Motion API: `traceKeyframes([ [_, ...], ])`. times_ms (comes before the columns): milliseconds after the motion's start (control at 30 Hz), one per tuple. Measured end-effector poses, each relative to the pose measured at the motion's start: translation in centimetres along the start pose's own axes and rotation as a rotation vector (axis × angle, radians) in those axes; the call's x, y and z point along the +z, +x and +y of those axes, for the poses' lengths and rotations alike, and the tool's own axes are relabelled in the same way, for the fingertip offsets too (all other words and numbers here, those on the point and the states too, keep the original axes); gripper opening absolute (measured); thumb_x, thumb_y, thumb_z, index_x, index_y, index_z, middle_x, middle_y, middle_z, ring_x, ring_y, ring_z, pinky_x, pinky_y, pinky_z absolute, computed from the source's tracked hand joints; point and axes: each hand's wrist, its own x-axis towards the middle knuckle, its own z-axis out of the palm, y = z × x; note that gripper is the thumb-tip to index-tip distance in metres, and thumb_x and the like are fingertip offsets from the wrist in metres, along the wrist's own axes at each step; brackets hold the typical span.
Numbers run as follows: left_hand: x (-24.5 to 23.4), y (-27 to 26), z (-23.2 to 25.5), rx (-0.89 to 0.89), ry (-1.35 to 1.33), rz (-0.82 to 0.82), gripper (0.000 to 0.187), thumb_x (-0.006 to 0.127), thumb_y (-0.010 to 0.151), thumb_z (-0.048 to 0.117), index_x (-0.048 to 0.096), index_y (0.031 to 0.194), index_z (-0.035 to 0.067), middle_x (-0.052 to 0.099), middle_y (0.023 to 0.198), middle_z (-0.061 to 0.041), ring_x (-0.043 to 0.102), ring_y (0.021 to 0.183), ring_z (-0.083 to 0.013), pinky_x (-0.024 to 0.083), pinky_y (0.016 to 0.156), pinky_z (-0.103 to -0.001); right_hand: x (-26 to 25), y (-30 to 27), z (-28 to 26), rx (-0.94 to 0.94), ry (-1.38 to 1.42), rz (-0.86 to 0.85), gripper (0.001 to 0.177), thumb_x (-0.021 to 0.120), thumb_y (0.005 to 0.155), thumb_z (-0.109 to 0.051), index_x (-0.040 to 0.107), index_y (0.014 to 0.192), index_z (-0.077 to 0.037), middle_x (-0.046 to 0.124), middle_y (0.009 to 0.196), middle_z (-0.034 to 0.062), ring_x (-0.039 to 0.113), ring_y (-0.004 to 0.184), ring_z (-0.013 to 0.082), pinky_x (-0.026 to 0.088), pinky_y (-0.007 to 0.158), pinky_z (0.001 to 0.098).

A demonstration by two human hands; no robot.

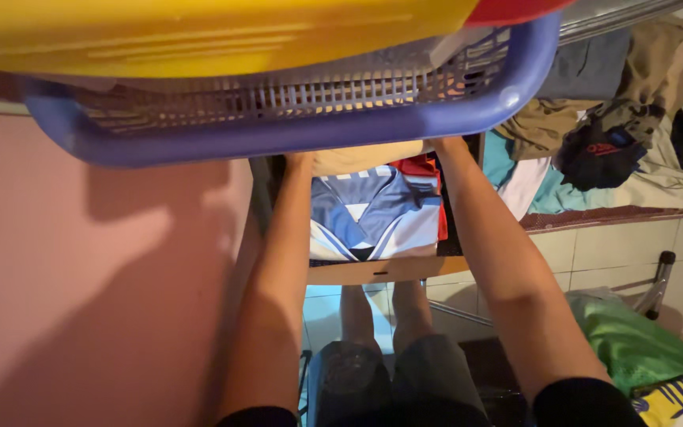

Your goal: The person folds several shirts and a pair of pants on an ironing board and places them into a drawer.

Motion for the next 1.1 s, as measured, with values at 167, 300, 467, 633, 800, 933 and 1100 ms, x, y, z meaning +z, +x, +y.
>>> traceKeyframes([
  [167, -1.3, -1.3, 1.0, 0.087, -0.011, -0.039, 0.028, 0.065, 0.095, 0.023, 0.070, 0.109, 0.000, 0.072, 0.115, -0.020, 0.064, 0.111, -0.0387, 0.045, 0.105, -0.048, 0.0, 0.9, -0.3, 0.000, 0.006, 0.051, 0.029, 0.064, 0.098, -0.025, 0.068, 0.112, 0.000, 0.071, 0.112, 0.0253, 0.064, 0.107, 0.0439, 0.049, 0.094, 0.0533],
  [300, -3.0, -3.5, 5.1, 0.145, 0.006, 0.133, 0.029, 0.065, 0.096, 0.021, 0.068, 0.113, -0.002, 0.070, 0.119, -0.022, 0.063, 0.114, -0.0391, 0.043, 0.108, -0.048, 0.2, 1.5, -0.8, -0.004, 0.023, 0.060, 0.030, 0.064, 0.098, -0.026, 0.068, 0.113, 0.000, 0.071, 0.112, 0.0245, 0.064, 0.108, 0.0425, 0.049, 0.095, 0.0521],
  [467, -0.8, -3.7, 3.9, 0.174, 0.094, 0.413, 0.037, 0.066, 0.096, 0.019, 0.062, 0.120, -0.010, 0.063, 0.127, -0.030, 0.057, 0.119, -0.0456, 0.039, 0.109, -0.052, -0.1, 1.6, -0.6, -0.004, 0.031, 0.050, 0.032, 0.064, 0.098, -0.026, 0.067, 0.114, 0.001, 0.071, 0.113, 0.0234, 0.065, 0.110, 0.0407, 0.050, 0.097, 0.0506],
  [633, 1.9, 2.2, -0.6, -0.277, -0.531, 0.399, 0.038, 0.068, 0.088, 0.020, 0.060, 0.118, -0.002, 0.063, 0.126, -0.023, 0.061, 0.112, -0.0408, 0.051, 0.098, -0.051, 0.4, 1.4, -0.4, 0.007, 0.035, 0.074, 0.033, 0.064, 0.098, -0.027, 0.067, 0.115, 0.001, 0.071, 0.114, 0.0224, 0.066, 0.111, 0.0389, 0.050, 0.098, 0.0490],
  [800, 0.2, 2.3, 3.1, -0.112, -0.262, 0.432, 0.033, 0.070, 0.090, 0.017, 0.061, 0.115, -0.003, 0.067, 0.122, -0.022, 0.064, 0.111, -0.0379, 0.051, 0.100, -0.050, 0.4, 2.2, -1.7, -0.008, 0.049, 0.111, 0.034, 0.064, 0.098, -0.027, 0.067, 0.116, 0.002, 0.072, 0.115, 0.0213, 0.066, 0.113, 0.0371, 0.050, 0.099, 0.0475],
  [933, -4.5, -3.4, 12.3, 0.023, -0.312, 0.407, 0.028, 0.071, 0.092, 0.015, 0.062, 0.112, -0.004, 0.070, 0.118, -0.021, 0.067, 0.110, -0.0356, 0.050, 0.103, -0.049, -2.5, 0.1, -5.7, -0.067, 0.094, 0.146, 0.035, 0.064, 0.098, -0.027, 0.066, 0.117, 0.002, 0.072, 0.116, 0.0205, 0.067, 0.114, 0.0356, 0.050, 0.100, 0.0463],
  [1100, -8.0, -13.1, 21.8, 0.326, -0.007, 0.471, 0.043, 0.072, 0.092, 0.015, 0.058, 0.127, -0.005, 0.050, 0.140, -0.021, 0.046, 0.133, -0.0411, 0.035, 0.116, -0.053, -5.6, -8.6, -14.0, -0.257, 0.015, 0.280, 0.045, 0.061, 0.107, -0.020, 0.051, 0.142, 0.006, 0.043, 0.148, 0.0294, 0.043, 0.138, 0.0475, 0.036, 0.118, 0.0507],
])
